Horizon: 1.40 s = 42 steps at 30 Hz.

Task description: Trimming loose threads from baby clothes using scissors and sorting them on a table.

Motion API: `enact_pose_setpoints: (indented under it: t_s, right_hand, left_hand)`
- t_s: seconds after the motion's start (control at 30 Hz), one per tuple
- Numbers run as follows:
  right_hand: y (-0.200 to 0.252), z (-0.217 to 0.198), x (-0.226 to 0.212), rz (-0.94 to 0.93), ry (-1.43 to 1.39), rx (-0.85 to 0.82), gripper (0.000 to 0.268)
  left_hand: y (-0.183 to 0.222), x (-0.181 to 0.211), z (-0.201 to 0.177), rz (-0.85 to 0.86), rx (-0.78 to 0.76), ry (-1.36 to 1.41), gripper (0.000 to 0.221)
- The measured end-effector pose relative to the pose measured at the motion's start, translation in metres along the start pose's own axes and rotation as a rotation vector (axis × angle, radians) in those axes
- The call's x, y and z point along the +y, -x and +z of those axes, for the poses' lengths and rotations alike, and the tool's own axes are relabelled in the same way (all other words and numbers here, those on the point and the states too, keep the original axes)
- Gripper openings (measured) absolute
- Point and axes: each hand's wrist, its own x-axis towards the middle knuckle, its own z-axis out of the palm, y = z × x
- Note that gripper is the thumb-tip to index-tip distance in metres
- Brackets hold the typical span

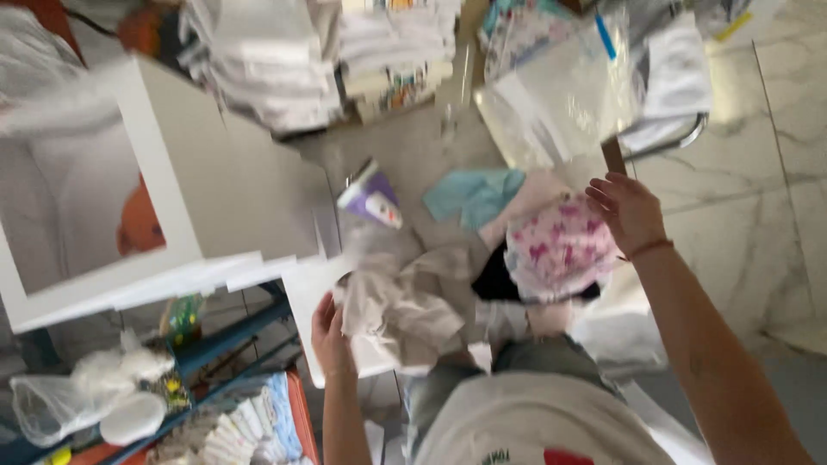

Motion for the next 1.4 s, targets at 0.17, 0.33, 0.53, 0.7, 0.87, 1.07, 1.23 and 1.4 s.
enact_pose_setpoints:
  t_s: [0.17,0.33,0.53,0.7,0.87,1.07,1.23,1.4]
  right_hand:
    - [-0.118,0.024,0.001,0.428,-0.307,0.156,0.034]
    - [-0.088,0.085,-0.054,0.353,-0.064,0.29,0.07]
    - [-0.106,0.104,-0.117,-0.127,0.147,0.087,0.032]
    - [-0.162,0.131,-0.133,-0.285,-0.455,-0.209,0.041]
    - [-0.191,0.128,-0.051,0.109,-0.404,-0.17,0.028]
    - [-0.129,0.095,-0.044,-0.249,0.919,-0.416,0.011]
    - [-0.17,0.04,-0.002,-1.171,1.37,-0.712,0.022]
    - [-0.164,0.058,-0.012,-0.858,1.733,-0.656,0.006]
  left_hand:
    - [0.035,0.011,0.043,0.239,0.202,-0.708,0.053]
    - [0.067,-0.009,0.118,0.575,0.174,-0.64,0.035]
    - [0.095,0.011,0.186,0.607,-0.265,-0.587,0.019]
    - [0.104,0.01,0.207,0.545,-0.479,-0.588,0.02]
    - [0.101,-0.025,0.192,0.163,-0.679,-1.027,0.018]
    - [0.103,-0.025,0.178,-0.178,-0.862,-1.318,0.015]
    - [0.097,-0.045,0.153,-0.322,-0.803,-1.382,0.019]
    - [0.054,-0.13,0.09,0.288,-0.021,-1.193,0.013]
